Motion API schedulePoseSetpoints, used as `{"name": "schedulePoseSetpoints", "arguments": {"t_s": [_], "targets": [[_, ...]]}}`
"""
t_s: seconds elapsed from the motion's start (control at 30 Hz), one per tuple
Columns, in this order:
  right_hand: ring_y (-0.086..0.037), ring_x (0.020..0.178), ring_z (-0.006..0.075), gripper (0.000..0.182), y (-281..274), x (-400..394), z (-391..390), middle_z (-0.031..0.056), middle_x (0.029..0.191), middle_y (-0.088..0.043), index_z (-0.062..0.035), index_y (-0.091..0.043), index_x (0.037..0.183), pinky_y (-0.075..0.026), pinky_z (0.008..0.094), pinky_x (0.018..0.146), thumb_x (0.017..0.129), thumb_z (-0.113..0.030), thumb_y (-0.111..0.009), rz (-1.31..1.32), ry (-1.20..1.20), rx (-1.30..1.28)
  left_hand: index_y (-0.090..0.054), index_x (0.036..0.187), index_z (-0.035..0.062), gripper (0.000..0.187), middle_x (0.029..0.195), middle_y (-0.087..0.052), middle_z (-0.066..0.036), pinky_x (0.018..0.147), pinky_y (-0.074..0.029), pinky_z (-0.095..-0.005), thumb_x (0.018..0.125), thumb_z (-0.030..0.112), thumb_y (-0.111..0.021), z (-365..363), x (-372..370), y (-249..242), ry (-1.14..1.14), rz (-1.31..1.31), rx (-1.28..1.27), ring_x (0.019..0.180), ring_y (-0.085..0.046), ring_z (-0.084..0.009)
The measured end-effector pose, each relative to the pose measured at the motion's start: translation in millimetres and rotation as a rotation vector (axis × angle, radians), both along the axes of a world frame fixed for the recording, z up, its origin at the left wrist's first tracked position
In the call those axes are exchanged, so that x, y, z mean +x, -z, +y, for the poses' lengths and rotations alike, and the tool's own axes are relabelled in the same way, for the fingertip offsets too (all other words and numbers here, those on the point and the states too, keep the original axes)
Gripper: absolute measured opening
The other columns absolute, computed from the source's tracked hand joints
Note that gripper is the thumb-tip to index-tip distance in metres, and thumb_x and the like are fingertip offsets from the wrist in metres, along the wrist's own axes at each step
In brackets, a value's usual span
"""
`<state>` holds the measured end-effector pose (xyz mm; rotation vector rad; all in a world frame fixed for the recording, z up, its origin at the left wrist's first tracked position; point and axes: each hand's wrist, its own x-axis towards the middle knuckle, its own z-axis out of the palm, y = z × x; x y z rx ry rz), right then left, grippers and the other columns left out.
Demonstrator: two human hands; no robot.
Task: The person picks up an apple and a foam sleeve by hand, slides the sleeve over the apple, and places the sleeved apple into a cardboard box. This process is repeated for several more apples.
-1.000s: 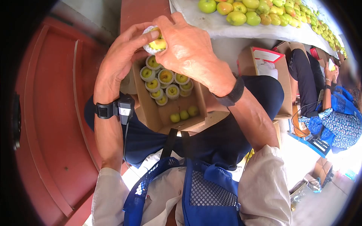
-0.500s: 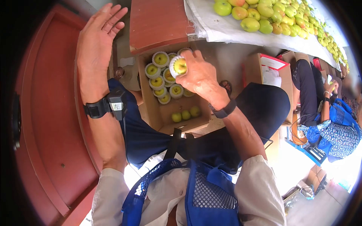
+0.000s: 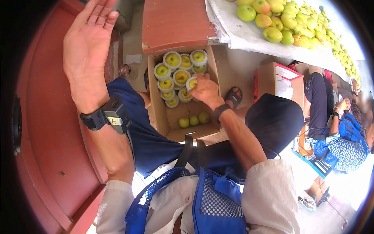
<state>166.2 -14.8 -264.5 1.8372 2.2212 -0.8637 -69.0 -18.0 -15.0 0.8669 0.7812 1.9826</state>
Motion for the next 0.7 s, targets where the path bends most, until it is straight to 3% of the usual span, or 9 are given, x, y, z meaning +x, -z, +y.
{"name": "schedulePoseSetpoints", "arguments": {"t_s": [0.1, 0.57, 0.7], "targets": [[-0.064, 0.116, 0.0400, 0.074, 5, 1, 9, 0.0215, 0.135, -0.054, -0.0126, -0.051, 0.140, -0.054, 0.0481, 0.095, 0.077, -0.037, -0.082, 0.014, 0.008, 0.039, -0.056, 0.125, -0.0048, 0.034, 0.118, -0.062, -0.012, 0.089, -0.047, -0.0323, 0.100, 0.016, -0.063, -4, -12, 2, 0.095, -0.015, 0.066, 0.113, -0.061, -0.0245], [-0.061, 0.120, 0.0437, 0.079, -18, -32, 59, 0.0223, 0.143, -0.048, -0.0111, -0.045, 0.145, -0.052, 0.0507, 0.099, 0.078, -0.036, -0.079, 0.135, 0.142, 0.155, -0.055, 0.129, -0.0082, 0.038, 0.118, -0.061, -0.014, 0.088, -0.047, -0.0320, 0.099, 0.015, -0.062, -7, -11, 4, -0.006, 0.038, 0.120, 0.113, -0.059, -0.0245], [-0.053, 0.133, 0.0392, 0.093, -4, -49, 77, 0.0208, 0.154, -0.041, -0.0119, -0.037, 0.154, -0.049, 0.0459, 0.105, 0.077, -0.040, -0.082, 0.169, 0.208, 0.257, -0.057, 0.126, -0.0082, 0.035, 0.118, -0.061, -0.015, 0.088, -0.046, -0.0325, 0.101, 0.016, -0.061, -8, -11, 5, -0.002, 0.046, 0.129, 0.113, -0.058, -0.0247]]}}
